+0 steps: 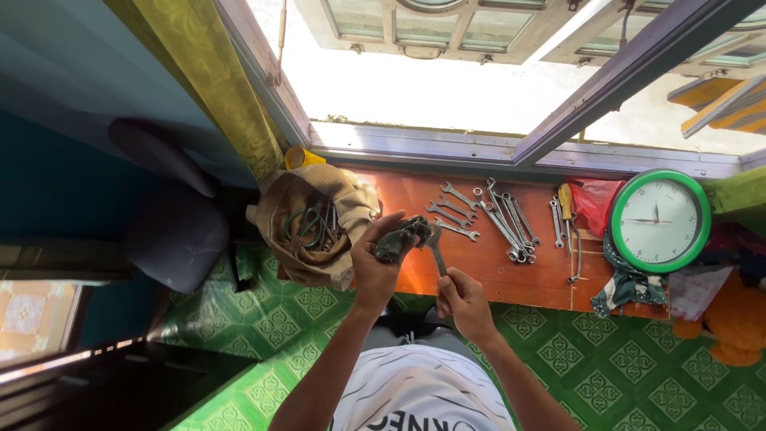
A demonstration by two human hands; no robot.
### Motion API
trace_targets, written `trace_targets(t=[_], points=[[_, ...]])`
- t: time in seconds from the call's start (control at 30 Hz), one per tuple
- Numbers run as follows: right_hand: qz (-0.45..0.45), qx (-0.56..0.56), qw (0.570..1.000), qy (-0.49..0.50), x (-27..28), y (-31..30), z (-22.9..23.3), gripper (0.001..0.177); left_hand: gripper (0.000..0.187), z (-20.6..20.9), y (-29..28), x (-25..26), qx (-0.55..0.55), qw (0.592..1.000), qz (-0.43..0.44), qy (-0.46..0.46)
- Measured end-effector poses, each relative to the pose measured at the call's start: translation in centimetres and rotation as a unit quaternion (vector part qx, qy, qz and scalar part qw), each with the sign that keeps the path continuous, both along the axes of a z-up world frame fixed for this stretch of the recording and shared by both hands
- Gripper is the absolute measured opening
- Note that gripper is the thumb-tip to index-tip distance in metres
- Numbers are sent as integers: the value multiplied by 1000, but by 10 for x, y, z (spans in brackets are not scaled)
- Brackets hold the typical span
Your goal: Inspecting and cleaning or repairing a small mechanical assembly using wrenches.
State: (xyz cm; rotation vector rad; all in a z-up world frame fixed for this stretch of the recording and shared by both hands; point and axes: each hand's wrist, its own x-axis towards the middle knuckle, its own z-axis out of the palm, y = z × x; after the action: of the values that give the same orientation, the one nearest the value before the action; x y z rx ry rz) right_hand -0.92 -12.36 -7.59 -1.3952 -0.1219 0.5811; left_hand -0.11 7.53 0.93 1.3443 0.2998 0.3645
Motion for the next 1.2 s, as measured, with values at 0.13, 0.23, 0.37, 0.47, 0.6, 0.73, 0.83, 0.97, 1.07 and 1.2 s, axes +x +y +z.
trace_targets(t=[0.13, 0.23, 0.37, 0.47, 0.6, 0.73, 0.83, 0.97, 1.07, 1.2], points=[[-32, -51, 995, -84, -5, 7, 12, 35, 44, -3, 0, -1, 17, 999, -17, -29], [-53, -68, 992, -93, -5, 16, 27, 34, 40, -4, -6, -1, 58, 997, -45, -15], [-106, -118, 983, -93, -4, 19, 31, 35, 33, -45, -11, -1, -10, 995, -89, -51], [-150, -96, 981, -76, -4, 17, 25, 34, 31, -80, -7, 2, -34, 995, -92, 3], [-173, -31, 981, -80, -3, 19, 27, 33, 32, -77, 7, 6, -54, 992, -109, -45], [-164, -20, 984, -62, -6, 27, 27, 31, 37, -42, 12, 4, -24, 995, -99, -17], [-148, -41, 986, -69, -4, 36, 35, 32, 39, -61, 18, 2, -28, 991, -128, 12], [-115, -84, 985, -100, 0, 45, 43, 32, 47, -68, 27, 4, -50, 985, -161, 26], [-99, -110, 983, -111, 3, 51, 47, 32, 45, -78, 29, 1, -48, 980, -193, 4], [-101, -100, 985, -97, 7, 56, 55, 29, 40, -15, 26, 5, -42, 974, -224, -18]])
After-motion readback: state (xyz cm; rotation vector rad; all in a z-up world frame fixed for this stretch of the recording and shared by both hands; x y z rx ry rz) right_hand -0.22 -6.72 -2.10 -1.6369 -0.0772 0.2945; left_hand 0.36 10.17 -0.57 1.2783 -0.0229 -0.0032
